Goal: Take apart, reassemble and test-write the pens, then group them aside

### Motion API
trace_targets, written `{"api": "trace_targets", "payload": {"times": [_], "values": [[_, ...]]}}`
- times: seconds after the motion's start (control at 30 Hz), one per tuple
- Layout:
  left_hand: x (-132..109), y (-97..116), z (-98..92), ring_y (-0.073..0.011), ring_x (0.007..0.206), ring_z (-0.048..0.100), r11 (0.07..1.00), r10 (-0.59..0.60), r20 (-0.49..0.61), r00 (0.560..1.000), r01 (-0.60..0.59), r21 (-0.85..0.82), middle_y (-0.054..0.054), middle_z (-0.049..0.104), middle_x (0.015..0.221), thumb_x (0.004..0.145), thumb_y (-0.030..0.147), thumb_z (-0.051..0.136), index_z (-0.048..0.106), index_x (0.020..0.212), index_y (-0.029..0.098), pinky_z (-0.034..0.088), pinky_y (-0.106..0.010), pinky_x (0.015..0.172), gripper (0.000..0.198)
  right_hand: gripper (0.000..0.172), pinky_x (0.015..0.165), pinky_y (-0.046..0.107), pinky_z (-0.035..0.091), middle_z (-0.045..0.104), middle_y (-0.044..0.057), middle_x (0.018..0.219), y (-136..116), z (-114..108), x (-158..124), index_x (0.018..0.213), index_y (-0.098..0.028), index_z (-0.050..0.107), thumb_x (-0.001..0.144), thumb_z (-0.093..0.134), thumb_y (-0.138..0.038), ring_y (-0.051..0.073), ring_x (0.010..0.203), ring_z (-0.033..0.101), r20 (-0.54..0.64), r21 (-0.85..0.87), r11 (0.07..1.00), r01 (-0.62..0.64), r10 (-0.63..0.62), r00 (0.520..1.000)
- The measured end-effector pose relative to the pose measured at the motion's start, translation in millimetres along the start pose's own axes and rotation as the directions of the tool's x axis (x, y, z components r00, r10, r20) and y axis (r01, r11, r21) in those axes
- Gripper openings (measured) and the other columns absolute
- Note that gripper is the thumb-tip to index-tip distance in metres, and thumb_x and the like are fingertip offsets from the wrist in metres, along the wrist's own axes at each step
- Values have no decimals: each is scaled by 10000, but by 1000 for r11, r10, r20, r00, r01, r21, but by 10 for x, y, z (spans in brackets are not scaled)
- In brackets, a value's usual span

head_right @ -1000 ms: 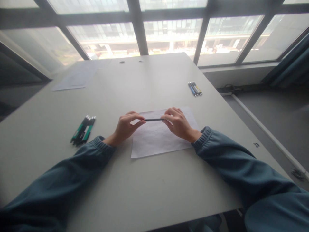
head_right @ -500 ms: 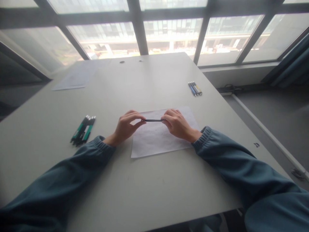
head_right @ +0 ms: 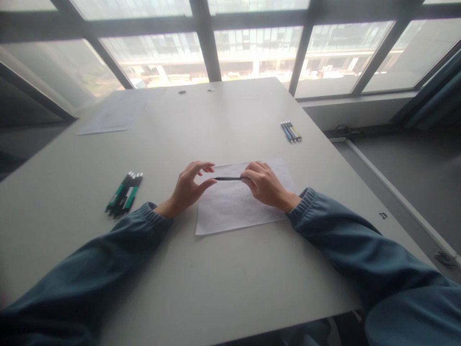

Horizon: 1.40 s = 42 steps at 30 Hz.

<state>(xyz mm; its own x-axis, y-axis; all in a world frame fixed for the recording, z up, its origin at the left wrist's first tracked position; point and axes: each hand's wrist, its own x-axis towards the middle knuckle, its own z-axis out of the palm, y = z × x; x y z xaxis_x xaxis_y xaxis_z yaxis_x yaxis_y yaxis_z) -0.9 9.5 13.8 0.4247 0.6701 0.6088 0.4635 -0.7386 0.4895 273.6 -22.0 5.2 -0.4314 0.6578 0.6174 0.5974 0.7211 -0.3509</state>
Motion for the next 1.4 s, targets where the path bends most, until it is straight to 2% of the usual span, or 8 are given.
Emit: {"api": "trace_targets", "payload": {"times": [0.07, 0.13, 0.2, 0.3, 0.57, 0.87, 1.17, 1.4], "values": [[-7, -7, -3, -201, 883, 621, 997, -69, 3, 998, 69, 34, -62, 687, 906, 1002, 580, 451, 657, 1029, 194, 494, -346, 819, 438, 110, 846, 417, 451, 660, 75, 949, 4, 0, 0, 970, -220, 674, 965, 571, -182, 240, 914, 577, -7, 2, 1000, -7, 7, 1000], [-6, -4, -13, -195, 804, 599, 991, -122, 34, 992, 120, 59, -51, 647, 790, 1040, 581, 301, 640, 850, 191, 475, -343, 794, 551, 117, 842, 416, 449, 656, 75, 943, 3, -6, 1, 963, -219, 674, 972, 561, -191, 238, 906, 576, -17, 5, 1000, -12, 12, 1000], [1, 8, -24, -185, 732, 580, 988, -149, 74, 986, 144, 63, -36, 610, 700, 1042, 585, 278, 598, 727, 192, 460, -334, 763, 597, 123, 839, 415, 447, 654, 76, 939, -1, -13, 3, 959, -216, 674, 979, 554, -201, 236, 900, 574, -19, 4, 1000, -11, 11, 1000], [14, 29, -34, -173, 687, 576, 991, -132, 106, 985, 129, 35, -28, 609, 669, 1031, 577, 357, 581, 667, 190, 454, -320, 740, 576, 123, 836, 413, 446, 654, 77, 937, -8, -20, 6, 958, -215, 674, 980, 554, -204, 236, 899, 572, -15, 2, 1000, -10, 10, 1000], [23, 27, -15, -163, 668, 584, 999, -46, 83, 995, 47, -8, -22, 623, 665, 1015, 480, 492, 625, 681, 186, 461, -306, 708, 464, 130, 834, 414, 445, 652, 76, 930, -26, -29, 16, 961, -224, 677, 987, 549, -214, 241, 905, 573, -13, -3, 1000, 1, -1, 1000], [23, 28, -15, -174, 729, 602, 999, -21, 89, 996, 23, -26, -35, 667, 721, 990, 438, 566, 665, 753, 188, 477, -314, 731, 359, 137, 828, 413, 448, 654, 80, 922, -21, -30, 16, 958, -222, 689, 985, 555, -224, 240, 895, 566, -11, 2, 1000, 12, -12, 1000], [27, 33, -10, -179, 770, 631, 999, 30, 23, 999, -29, -40, -51, 716, 807, 942, 417, 655, 696, 851, 192, 513, -325, 748, 247, 126, 840, 417, 455, 670, 79, 928, -20, -21, 8, 951, -220, 688, 975, 565, -211, 241, 898, 585, -11, 12, 1000, 8, -8, 1000], [34, 55, -16, -186, 830, 658, 997, 61, 23, 998, -60, -48, -60, 736, 870, 927, 362, 684, 708, 914, 201, 544, -339, 779, 163, 144, 838, 426, 459, 672, 85, 921, -39, -30, 19, 951, -221, 693, 978, 552, -213, 247, 895, 585, -6, 17, 1000, 3, -3, 1000]]}}
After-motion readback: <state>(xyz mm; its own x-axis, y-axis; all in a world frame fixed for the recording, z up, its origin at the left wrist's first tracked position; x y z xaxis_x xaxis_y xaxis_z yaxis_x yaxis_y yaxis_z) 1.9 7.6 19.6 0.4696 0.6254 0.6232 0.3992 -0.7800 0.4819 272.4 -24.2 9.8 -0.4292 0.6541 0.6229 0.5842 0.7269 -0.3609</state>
